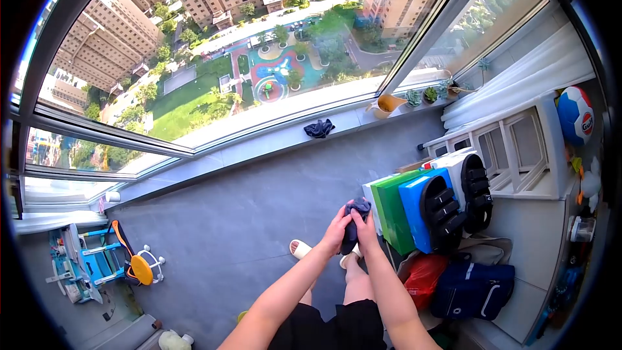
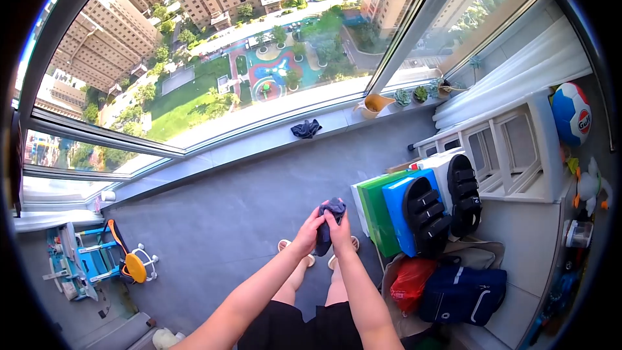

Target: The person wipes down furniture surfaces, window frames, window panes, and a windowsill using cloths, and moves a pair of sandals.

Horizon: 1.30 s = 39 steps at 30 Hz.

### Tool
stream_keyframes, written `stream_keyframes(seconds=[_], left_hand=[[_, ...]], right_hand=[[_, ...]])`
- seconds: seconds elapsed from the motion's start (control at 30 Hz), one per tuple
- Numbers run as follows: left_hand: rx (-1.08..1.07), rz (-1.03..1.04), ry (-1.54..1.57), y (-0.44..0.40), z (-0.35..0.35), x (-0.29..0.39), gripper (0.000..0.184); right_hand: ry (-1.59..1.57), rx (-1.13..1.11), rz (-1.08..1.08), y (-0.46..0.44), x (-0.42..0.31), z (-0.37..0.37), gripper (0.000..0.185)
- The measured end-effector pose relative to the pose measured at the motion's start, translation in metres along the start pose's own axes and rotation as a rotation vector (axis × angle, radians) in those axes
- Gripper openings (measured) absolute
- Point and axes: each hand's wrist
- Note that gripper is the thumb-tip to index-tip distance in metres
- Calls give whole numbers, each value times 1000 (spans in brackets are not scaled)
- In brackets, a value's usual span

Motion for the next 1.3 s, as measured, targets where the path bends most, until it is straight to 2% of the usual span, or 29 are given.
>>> stream_keyframes(seconds=[0.03,0.13,0.17,0.27,0.4,0.53,0.67,0.73,0.8,0.83,0.87,0.93,1.0,1.07,1.1,1.13,1.17,1.3], left_hand=[[30,24,-64,-1,-16,7,43],[285,62,-256,0,-40,37,41],[319,209,-447,-17,-73,20,37],[413,238,-655,-50,-127,17,33],[515,408,-828,-105,-151,31,27],[510,510,-1226,-208,-188,29,30],[488,625,-1414,-346,-230,7,36],[479,670,-1590,-413,-244,-3,39],[557,696,-1760,-468,-253,-11,43],[534,622,-1832,-489,-260,-15,45],[497,645,-1824,-504,-270,-18,46],[395,802,-1969,-526,-296,-21,48],[365,958,-1920,-536,-315,-21,49],[444,1084,-1986,-544,-347,-16,47],[531,1061,-2056,-538,-368,-6,45],[434,971,-1974,-504,-379,20,43],[487,965,-1923,-480,-399,31,42],[937,821,-1878,-373,-513,73,42]], right_hand=[[39,13,10,-2,0,13,43],[-200,143,138,-26,17,33,33],[-274,209,169,-37,22,37,25],[-356,263,178,-69,29,48,25],[-342,290,201,-120,49,69,26],[-315,314,194,-191,94,80,27],[-275,336,180,-258,143,72,26],[-252,299,188,-282,155,72,27],[-239,235,160,-307,177,71,27],[-229,223,158,-316,182,75,26],[-213,213,176,-325,187,79,27],[-183,193,207,-342,188,97,28],[-281,56,159,-363,180,122,29],[-235,-64,72,-386,179,145,28],[-234,-95,69,-397,181,156,28],[-230,-126,68,-405,183,168,28],[-222,-128,82,-411,186,181,27],[-172,-233,192,-411,200,219,28]])
Point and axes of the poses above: each hand's wrist, its own y-axis away from the middle knuckle, its own z-axis out of the palm, x = y × z
